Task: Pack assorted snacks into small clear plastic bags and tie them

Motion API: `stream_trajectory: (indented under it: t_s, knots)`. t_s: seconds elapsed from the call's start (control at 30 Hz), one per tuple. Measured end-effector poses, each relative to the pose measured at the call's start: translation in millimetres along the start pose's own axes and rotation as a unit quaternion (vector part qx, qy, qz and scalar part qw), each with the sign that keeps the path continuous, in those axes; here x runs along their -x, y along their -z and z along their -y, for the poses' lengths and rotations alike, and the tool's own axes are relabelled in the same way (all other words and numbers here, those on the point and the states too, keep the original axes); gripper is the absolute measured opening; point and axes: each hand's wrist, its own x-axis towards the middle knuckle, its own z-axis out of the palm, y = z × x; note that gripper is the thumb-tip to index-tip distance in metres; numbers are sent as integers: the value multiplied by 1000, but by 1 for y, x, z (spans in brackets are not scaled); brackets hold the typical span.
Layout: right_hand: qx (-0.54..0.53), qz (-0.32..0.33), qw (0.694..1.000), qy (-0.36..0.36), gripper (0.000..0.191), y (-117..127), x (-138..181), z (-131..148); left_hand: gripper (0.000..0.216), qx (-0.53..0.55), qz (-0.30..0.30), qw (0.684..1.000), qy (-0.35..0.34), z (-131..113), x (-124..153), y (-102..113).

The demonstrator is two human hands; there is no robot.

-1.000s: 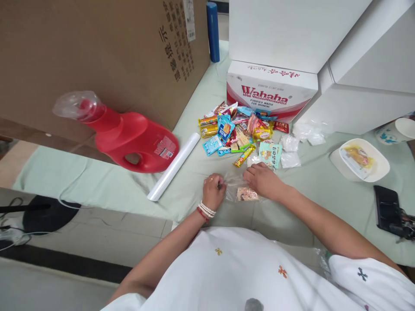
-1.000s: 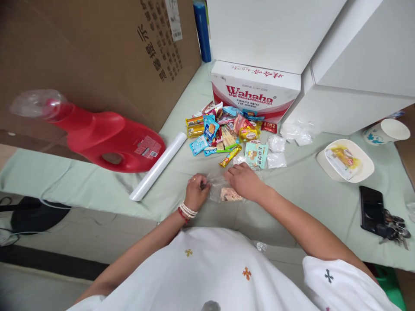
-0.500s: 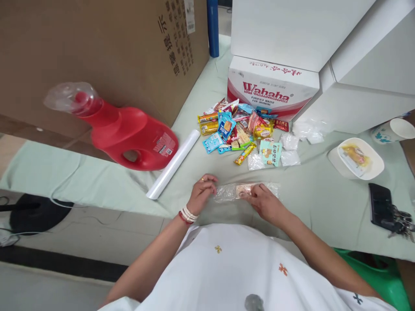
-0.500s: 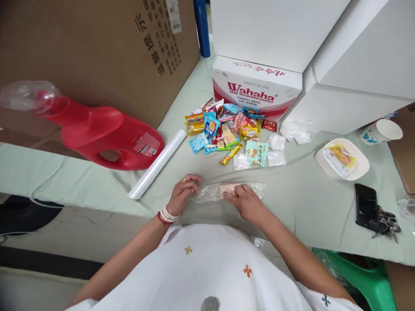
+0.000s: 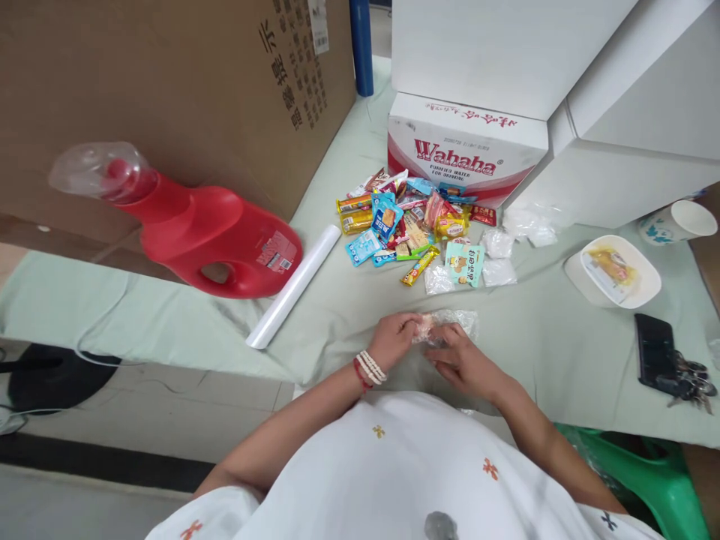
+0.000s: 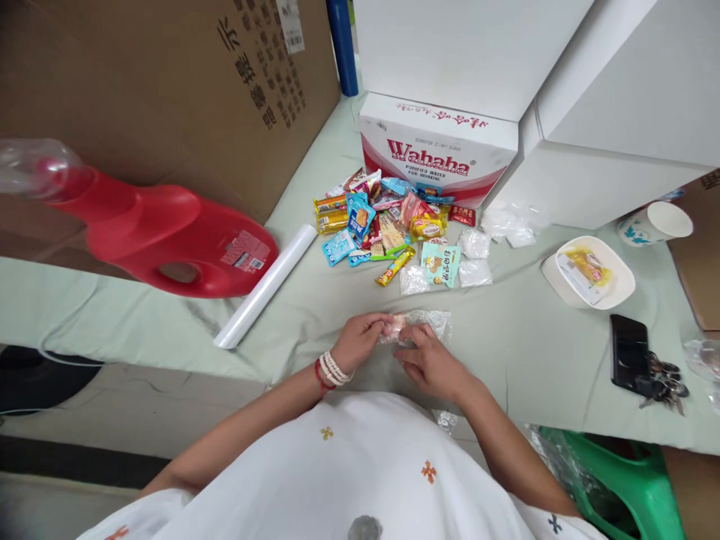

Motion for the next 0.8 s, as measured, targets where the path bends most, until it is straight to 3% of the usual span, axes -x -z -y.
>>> stream_trajectory:
  t_s: [0.07,0.13,0.2,0.27,0.33,0.47,0.57,0.67,0.73,0.8]
  knots:
    - [-16,-86,994,-64,32,1,10,-7,30,-133,-25,990,-42,-1,-5,-9]
    - [48,-187,966,-175,35,0,18,-16,27,-234,-48,970,-53,0,-5,-12]
    - [138,-228,931,-249,37,-2,24,-24,35,-291,-89,951,-51,2,-3,-10]
    - [180,-215,924,-260,23,-2,24,-25,47,-327,-113,937,-52,4,-2,-7]
    - [161,-198,932,-256,13,-1,18,-17,40,-353,-97,929,-54,4,-3,-5]
    - [79,-106,973,-190,27,-7,-8,12,21,-367,-36,927,-62,2,-9,-4]
    - [58,-96,986,-121,43,-23,-23,27,8,-307,-31,950,-43,3,-15,0]
    - [71,-114,987,-93,56,-42,-25,30,22,-105,4,994,39,3,-15,8]
    - [85,-132,983,-96,58,-51,-20,27,30,63,58,992,88,-3,-10,12]
    - [83,-168,975,-119,50,-49,-13,20,30,190,101,971,99,-13,-1,15]
